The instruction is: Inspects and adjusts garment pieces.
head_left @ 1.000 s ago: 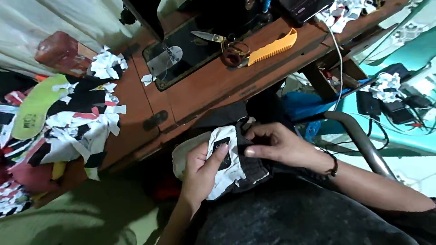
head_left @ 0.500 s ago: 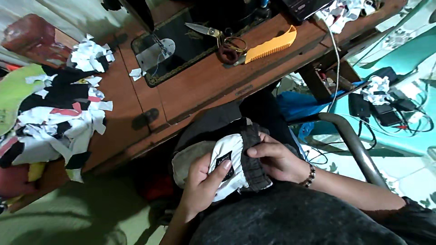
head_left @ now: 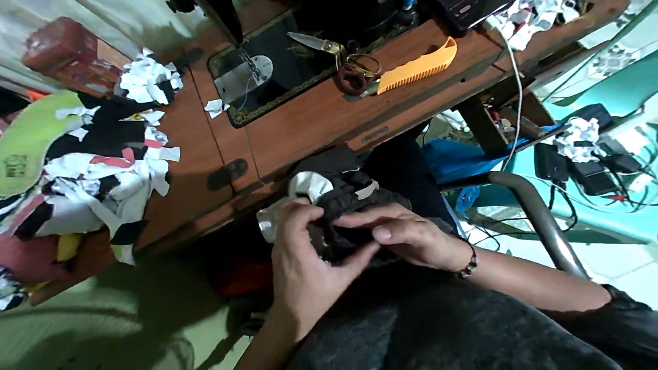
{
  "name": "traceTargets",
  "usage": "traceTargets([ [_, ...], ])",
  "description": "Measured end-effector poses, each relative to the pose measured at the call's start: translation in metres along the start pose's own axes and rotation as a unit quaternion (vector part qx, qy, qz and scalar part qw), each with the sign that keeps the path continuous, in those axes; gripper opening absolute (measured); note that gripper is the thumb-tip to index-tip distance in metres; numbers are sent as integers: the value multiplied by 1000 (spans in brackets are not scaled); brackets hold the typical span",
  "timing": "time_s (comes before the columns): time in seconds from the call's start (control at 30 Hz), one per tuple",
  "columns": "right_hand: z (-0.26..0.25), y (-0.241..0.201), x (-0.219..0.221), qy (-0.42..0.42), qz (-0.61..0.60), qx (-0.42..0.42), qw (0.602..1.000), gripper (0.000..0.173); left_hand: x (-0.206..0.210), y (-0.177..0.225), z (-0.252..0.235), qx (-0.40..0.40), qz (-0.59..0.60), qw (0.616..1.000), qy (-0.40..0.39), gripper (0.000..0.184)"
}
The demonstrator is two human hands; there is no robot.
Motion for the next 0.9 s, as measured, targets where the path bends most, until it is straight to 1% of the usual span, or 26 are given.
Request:
traceTargets([
  [0.07, -9, -5, 5, -40, 100, -7, 994, 55, 3, -7, -4, -39, 3, 999, 5, 63],
  [0.1, -13, -8, 7, -37, 166, -12, 985, 55, 2, -12, -6, -64, 29, 998, -2, 52],
  [0.13, -18, -12, 8, -17, 219, -23, 975, 53, -1, -18, -10, -95, 71, 993, -18, 42],
  [0.17, -24, -17, 6, 5, 253, -43, 967, 50, -7, -25, -15, -125, 115, 985, -39, 36],
  [0.23, -36, -28, -1, 33, 308, -75, 948, 44, -19, -42, -25, -163, 216, 960, -68, 34],
  [0.27, -42, -32, -5, 44, 349, -87, 932, 45, -25, -48, -30, -183, 270, 942, -77, 36],
  [0.3, -47, -35, -9, 53, 405, -99, 907, 47, -30, -51, -34, -192, 316, 924, -97, 39],
  [0.37, -55, -38, -16, 57, 512, -134, 847, 49, -42, -54, -41, -166, 378, 898, -151, 41],
  [0.4, -58, -39, -19, 56, 545, -152, 822, 46, -47, -54, -44, -143, 395, 891, -171, 41],
  [0.43, -60, -40, -20, 57, 568, -162, 805, 41, -52, -54, -47, -118, 402, 888, -188, 39],
  [0.5, -64, -42, -21, 50, 588, -162, 791, 34, -59, -49, -54, -74, 403, 888, -209, 35],
  [0.53, -65, -43, -19, 35, 590, -156, 791, 30, -62, -47, -56, -55, 412, 884, -216, 30],
  [0.57, -65, -41, -17, 15, 580, -150, 801, 23, -63, -43, -58, -44, 421, 880, -216, 29],
  [0.6, -65, -39, -15, -7, 555, -143, 819, 16, -64, -41, -59, -29, 417, 882, -217, 32],
  [0.67, -62, -38, -14, -28, 466, -112, 877, 13, -68, -40, -61, 5, 381, 898, -218, 46],
  [0.73, -61, -41, -17, -21, 346, -70, 935, 13, -79, -39, -62, 28, 327, 919, -219, 58],
  [0.77, -61, -46, -19, -17, 303, -64, 951, 14, -85, -39, -63, 38, 294, 929, -220, 63],
  [0.83, -65, -56, -19, -7, 265, -92, 960, 14, -94, -36, -65, 61, 206, 951, -224, 71],
  [0.9, -68, -68, -17, 7, 269, -125, 955, 14, -98, -31, -67, 82, 151, 958, -231, 76],
])
Point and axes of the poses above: each hand's wrist, its own z-axis away from the middle knuckle, its own x-axis out of the palm, y = z × x, the point moved 3 cm from there along -z, towards the middle knuckle, and after that the axes turned 10 degrees about -z, right-handed, at the moved point
